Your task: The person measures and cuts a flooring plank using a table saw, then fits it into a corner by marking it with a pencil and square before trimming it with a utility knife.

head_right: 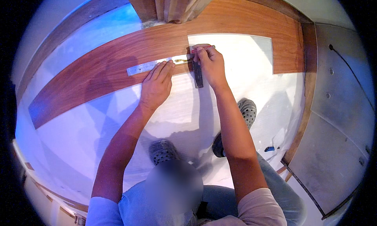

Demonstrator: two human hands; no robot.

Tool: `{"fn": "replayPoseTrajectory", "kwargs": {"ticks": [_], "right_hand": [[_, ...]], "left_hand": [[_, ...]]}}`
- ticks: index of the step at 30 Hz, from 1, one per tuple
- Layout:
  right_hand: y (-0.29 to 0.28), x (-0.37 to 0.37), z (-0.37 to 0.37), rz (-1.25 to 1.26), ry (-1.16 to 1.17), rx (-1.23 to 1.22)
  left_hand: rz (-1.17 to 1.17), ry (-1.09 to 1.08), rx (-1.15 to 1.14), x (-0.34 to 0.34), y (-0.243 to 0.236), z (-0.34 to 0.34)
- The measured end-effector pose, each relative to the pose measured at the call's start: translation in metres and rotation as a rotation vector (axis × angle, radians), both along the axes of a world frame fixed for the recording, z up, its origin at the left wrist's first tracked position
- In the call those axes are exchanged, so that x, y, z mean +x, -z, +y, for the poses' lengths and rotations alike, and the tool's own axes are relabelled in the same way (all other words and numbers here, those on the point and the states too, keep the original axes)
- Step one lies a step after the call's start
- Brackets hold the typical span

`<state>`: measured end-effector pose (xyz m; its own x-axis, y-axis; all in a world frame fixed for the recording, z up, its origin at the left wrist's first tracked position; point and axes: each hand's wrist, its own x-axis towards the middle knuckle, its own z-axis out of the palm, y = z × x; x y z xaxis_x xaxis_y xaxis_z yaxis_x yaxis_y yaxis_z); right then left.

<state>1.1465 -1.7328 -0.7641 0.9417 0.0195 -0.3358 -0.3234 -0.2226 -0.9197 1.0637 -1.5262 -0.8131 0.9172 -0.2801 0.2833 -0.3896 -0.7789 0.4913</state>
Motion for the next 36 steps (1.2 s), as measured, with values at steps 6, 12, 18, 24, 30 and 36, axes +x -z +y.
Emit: {"fn": "replayPoseTrajectory", "kwargs": {"ticks": [6,12,18,24,30,36], "right_hand": [[-0.007,0.004,0.005,0.049,-0.134,-0.052],[0.001,0.006,0.053,0.028,-0.397,0.018],[-0.009,0.020,0.079,-0.076,-0.606,-0.102],[-0.012,0.024,0.047,-0.008,-0.516,-0.194],[-0.010,0.016,0.078,-0.069,-0.612,-0.117],[-0.019,0.025,0.032,-0.160,-0.505,-0.417]], "left_hand": [[0.037,-0.008,-0.011,-0.005,0.008,0.004],[0.029,-0.023,-0.036,-0.008,0.019,0.003],[0.001,0.018,-0.043,-0.007,0.018,0.006],[-0.005,-0.002,-0.035,-0.005,0.015,0.003],[0.106,0.050,0.054,-0.009,0.019,0.007],[0.014,-0.015,-0.024,-0.003,0.007,0.002]]}}
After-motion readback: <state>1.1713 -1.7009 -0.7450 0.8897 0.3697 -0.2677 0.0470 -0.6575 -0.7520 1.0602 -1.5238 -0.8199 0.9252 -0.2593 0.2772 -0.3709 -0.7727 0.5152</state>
